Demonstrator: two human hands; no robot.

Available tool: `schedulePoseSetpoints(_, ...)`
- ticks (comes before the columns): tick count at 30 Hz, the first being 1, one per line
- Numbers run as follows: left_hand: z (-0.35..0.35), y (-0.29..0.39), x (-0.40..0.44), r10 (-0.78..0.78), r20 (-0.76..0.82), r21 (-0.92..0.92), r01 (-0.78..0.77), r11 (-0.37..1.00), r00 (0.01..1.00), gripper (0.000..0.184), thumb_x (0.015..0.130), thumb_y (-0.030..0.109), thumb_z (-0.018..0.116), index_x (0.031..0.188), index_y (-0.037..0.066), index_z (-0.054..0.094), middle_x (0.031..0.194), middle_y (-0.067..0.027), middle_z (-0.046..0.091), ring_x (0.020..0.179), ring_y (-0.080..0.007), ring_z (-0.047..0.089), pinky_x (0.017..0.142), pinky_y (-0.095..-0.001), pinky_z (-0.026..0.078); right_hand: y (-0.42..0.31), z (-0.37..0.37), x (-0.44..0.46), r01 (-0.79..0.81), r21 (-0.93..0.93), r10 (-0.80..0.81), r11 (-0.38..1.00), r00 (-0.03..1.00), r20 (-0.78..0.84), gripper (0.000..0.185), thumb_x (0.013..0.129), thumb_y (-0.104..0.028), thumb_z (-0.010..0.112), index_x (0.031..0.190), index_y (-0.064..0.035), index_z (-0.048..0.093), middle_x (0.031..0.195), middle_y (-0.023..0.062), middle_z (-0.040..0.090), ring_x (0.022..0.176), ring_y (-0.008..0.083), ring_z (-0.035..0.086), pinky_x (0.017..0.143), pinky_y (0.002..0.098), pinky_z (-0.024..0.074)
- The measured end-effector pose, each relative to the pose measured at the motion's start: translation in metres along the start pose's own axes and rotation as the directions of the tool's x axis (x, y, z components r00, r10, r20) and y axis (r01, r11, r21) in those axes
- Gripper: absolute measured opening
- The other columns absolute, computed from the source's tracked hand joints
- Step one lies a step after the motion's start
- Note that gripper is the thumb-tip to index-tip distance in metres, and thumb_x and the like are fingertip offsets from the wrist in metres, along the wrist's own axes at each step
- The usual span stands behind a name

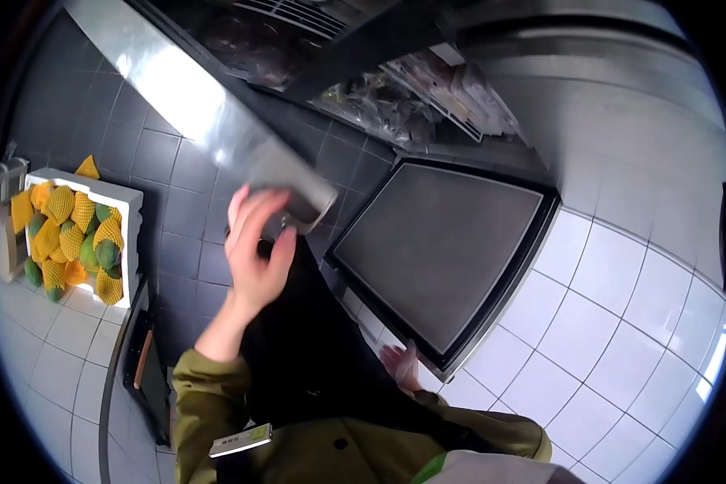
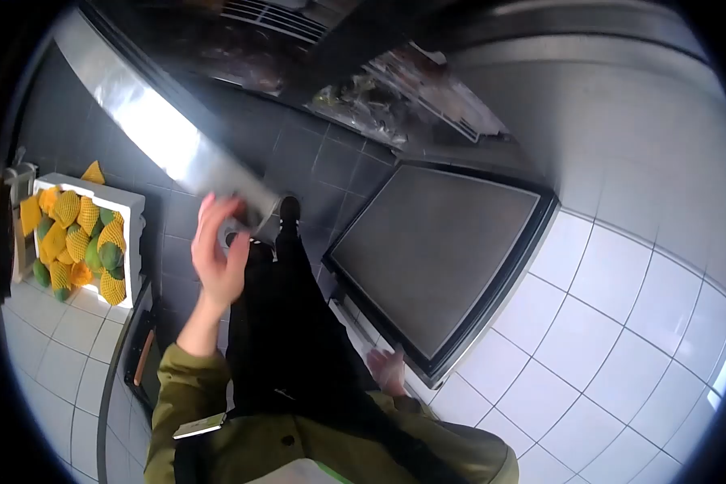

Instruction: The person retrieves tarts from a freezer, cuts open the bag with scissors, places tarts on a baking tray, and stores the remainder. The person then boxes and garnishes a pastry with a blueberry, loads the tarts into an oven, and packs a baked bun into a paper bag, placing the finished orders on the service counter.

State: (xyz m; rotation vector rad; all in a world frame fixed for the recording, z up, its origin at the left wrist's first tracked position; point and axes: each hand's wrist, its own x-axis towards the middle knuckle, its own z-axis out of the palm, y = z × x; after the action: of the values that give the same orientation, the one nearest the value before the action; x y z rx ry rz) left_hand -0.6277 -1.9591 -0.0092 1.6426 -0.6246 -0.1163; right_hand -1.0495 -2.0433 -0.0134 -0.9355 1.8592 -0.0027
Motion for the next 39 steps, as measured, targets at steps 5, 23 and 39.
schedulePoseSetpoints(5,0.078,-0.012,0.098,0.166,0.021,-0.005,-0.166,0.986,0.986,0.045,0.072,0.003,0.057,0.116,0.004,0.049,0.113,-0.0121,0.055,0.105,-0.0269,0.051,0.095,-0.038,0.032,-0.045,0.039,0.125,0.04,-0.04,-0.024,0.998,0.941,0.337,0.025,0.087,-0.025,0.047,0.101,-0.0056,0.054,0.089,0.0082,0.059,0.08,0.0193,0.058,0.073,0.0333,0.0477)
schedulePoseSetpoints(23,0.286,-0.163,0.148,-0.364,-0.104,-0.178,0.343,0.922,0.926,0.022,0.071,0.019,0.055,0.084,0.003,0.063,0.079,-0.0152,0.063,0.076,-0.0293,0.061,0.07,-0.0357,0.048,-0.511,0.261,0.32,0.535,0.451,-0.653,0.714,0.275,0.706,0.021,0.086,-0.016,0.041,0.097,-0.002,0.052,0.083,0.0084,0.057,0.073,0.0187,0.055,0.063,0.0263,0.047)
schedulePoseSetpoints(39,0.358,-0.181,0.203,-0.744,0.12,-0.593,0.649,0.477,0.657,0.042,0.071,0.03,0.069,0.095,-0.002,0.058,0.081,-0.0086,0.059,0.068,-0.0158,0.054,0.056,-0.0293,0.044,-0.467,0.266,0.262,0.863,0.214,-0.858,0.458,0.365,0.362,0.026,0.084,-0.021,0.044,0.101,-0.0035,0.055,0.097,0.013,0.058,0.085,0.0168,0.057,0.061,0.0253,0.048)
